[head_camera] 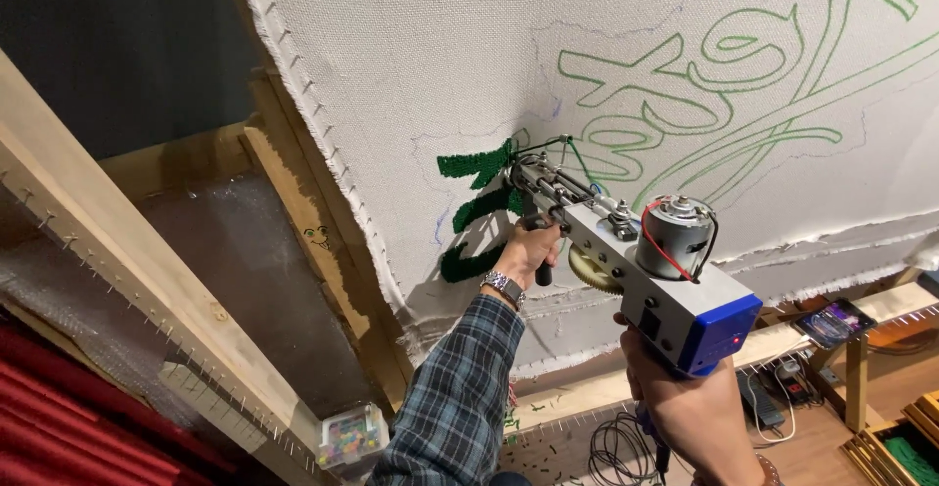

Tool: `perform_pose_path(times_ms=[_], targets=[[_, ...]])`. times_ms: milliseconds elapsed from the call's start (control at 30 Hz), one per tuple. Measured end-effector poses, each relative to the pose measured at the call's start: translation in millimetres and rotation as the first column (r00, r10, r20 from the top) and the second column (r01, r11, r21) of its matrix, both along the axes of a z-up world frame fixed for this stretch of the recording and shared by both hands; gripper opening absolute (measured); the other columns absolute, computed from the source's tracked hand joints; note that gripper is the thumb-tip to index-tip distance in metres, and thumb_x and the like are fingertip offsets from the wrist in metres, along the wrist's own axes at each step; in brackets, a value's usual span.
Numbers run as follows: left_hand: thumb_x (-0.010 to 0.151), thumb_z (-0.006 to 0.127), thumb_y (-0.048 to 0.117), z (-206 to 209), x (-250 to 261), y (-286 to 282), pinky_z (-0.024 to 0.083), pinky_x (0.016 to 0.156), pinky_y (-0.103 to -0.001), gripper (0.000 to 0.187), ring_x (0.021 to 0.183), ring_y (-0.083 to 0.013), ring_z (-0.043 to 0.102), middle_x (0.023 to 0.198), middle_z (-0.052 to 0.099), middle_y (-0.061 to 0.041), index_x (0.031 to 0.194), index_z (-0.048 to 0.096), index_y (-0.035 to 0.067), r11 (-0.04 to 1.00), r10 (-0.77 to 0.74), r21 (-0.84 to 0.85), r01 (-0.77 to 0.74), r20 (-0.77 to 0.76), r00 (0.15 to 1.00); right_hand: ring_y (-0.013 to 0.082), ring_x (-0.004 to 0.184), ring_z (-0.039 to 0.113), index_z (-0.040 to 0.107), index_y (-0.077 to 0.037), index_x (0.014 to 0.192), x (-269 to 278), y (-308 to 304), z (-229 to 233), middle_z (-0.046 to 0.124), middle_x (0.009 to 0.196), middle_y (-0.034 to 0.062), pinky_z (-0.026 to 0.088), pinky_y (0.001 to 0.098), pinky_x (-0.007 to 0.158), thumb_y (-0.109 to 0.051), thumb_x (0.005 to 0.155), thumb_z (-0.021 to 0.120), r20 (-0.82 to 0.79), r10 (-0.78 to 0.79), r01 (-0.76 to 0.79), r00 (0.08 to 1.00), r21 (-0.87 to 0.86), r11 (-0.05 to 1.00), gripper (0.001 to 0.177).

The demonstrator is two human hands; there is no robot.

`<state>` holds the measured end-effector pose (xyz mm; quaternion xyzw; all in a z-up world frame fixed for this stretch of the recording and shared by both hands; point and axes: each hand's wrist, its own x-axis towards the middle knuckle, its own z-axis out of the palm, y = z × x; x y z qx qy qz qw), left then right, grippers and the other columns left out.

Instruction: Using a tufting gun to fill in a design on a canvas stretched on a frame with green yarn.

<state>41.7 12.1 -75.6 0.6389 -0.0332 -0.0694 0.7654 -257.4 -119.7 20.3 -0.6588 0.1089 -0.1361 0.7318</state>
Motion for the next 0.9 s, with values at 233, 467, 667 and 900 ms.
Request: perform_pose_path(times_ms=[233,467,667,900], targets=[[0.082,0.063,0.019,4.9,-2.1,0.6,0.041,0.049,-0.031,0.020,0.044,-0.0116,0.040,0.048,0.044,-0.004,0.072,0.046,0.016,0.999,-0.025,0.022,0.024,0.023,0.999,0.0243,0.051,0.050,0.081,0.005,0.109,5.8,-2.9,-7.0,0.060,0.062,0.0184,0.038,0.0361,0.050,-0.008,0.092,0.074,0.018,-0.013,0.014,1.000,-0.077,0.997,0.023],[0.083,0.060,0.019,16.6,-4.4,6.0,0.043,0.057,-0.034,0.028,0.045,-0.0131,0.042,0.045,0.045,-0.002,0.060,0.043,0.020,0.995,-0.038,0.093,0.038,0.006,0.999,0.0224,0.049,0.047,0.080,0.005,0.111,2.7,2.6,6.3,0.065,0.065,0.0170,0.038,0.0340,0.050,-0.006,0.093,0.071,0.098,0.022,-0.012,0.995,-0.105,0.994,0.023],[0.082,0.073,0.035,21.4,-10.9,3.8,0.048,0.062,-0.036,0.038,0.046,-0.0114,0.042,0.051,0.050,-0.002,0.091,0.053,0.004,0.992,-0.030,0.123,0.033,-0.023,0.999,0.0240,0.051,0.052,0.074,0.009,0.106,11.6,-5.9,-10.6,0.080,0.096,0.0188,0.044,0.0361,0.046,0.001,0.091,0.072,0.145,0.032,-0.025,0.989,-0.046,0.999,0.018],[0.085,0.069,0.031,24.9,-7.0,6.0,0.045,0.060,-0.033,0.127,0.052,-0.0121,0.047,0.062,0.058,-0.005,0.157,-0.030,-0.003,0.993,-0.034,0.104,0.047,-0.125,0.992,0.0305,0.057,0.054,0.080,0.005,0.114,3.2,-2.8,9.2,0.064,0.066,0.0241,0.041,0.0391,0.052,-0.008,0.092,0.077,-0.082,-0.012,0.007,0.997,-0.064,0.998,0.026]])
